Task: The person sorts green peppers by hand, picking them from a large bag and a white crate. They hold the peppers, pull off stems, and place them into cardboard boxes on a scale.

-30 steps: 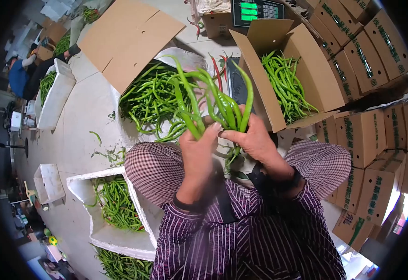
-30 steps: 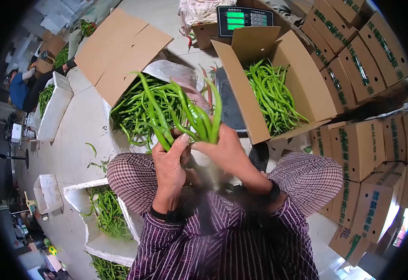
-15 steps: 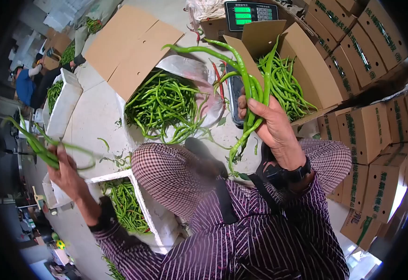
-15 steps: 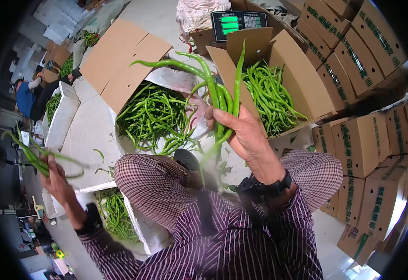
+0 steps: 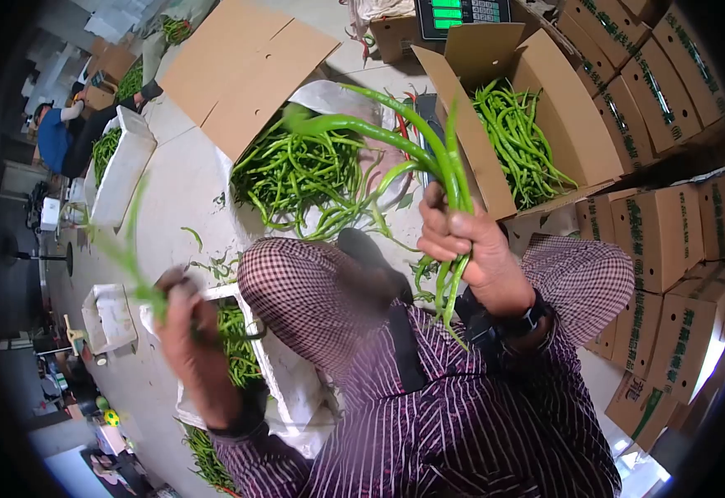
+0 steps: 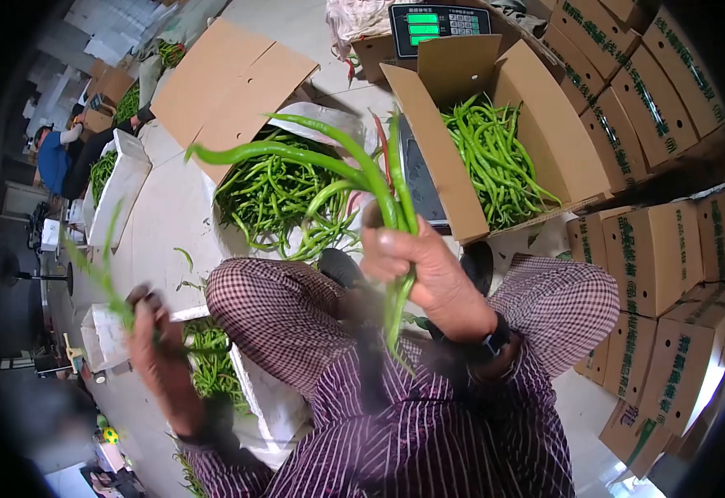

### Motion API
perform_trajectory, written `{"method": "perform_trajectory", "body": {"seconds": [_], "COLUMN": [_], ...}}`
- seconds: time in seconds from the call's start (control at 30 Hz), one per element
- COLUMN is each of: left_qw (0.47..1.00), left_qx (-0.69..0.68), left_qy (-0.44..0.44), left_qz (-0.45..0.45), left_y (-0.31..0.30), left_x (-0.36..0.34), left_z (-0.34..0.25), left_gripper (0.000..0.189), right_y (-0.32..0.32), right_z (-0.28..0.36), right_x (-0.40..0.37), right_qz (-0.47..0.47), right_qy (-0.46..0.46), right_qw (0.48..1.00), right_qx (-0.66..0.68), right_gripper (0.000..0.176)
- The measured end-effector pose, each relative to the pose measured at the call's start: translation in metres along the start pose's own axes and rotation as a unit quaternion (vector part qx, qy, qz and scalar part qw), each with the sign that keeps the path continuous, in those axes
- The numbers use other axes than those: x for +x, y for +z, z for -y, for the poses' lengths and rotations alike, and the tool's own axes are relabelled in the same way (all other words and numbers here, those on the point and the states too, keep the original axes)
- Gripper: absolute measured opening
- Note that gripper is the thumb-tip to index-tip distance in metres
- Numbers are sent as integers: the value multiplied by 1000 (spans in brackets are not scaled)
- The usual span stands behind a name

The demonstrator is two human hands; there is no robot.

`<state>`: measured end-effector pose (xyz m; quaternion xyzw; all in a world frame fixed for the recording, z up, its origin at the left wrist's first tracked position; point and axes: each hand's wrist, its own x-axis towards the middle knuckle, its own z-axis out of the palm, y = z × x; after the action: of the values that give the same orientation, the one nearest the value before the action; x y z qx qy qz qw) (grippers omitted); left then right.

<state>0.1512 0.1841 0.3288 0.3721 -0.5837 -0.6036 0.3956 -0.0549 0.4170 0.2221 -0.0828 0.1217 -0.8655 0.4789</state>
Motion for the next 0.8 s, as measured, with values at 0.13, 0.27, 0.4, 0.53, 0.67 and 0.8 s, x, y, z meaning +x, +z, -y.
{"method": "perform_trajectory", "body": {"seconds": [0.13, 0.27, 0.4, 0.53, 0.67, 0.8], "left_qw": [969, 912, 905, 927, 941, 912], "left_qx": [74, -55, 11, 89, 209, 286], "left_qy": [-23, -170, -84, 13, 180, 289], "left_qz": [236, 368, 418, 364, 197, 57], "left_y": [93, 134, 151, 155, 125, 82], "left_x": [-9, -13, -20, -23, -18, 15], "left_z": [19, 40, 60, 55, 31, 3], "left_gripper": [35, 43, 36, 25, 22, 19], "right_y": [32, 24, 26, 6, 3, -1], "right_z": [-10, -20, -14, -15, -10, -8], "right_x": [-4, 1, 1, -2, 6, 11], "right_qz": [-73, -167, -186, -162, -130, -72], "right_qy": [29, 40, 38, 41, -54, -59], "right_qw": [994, 984, 982, 985, 989, 995], "right_qx": [-79, -52, -26, -44, -53, 18], "right_gripper": [41, 28, 23, 24, 30, 24]}}
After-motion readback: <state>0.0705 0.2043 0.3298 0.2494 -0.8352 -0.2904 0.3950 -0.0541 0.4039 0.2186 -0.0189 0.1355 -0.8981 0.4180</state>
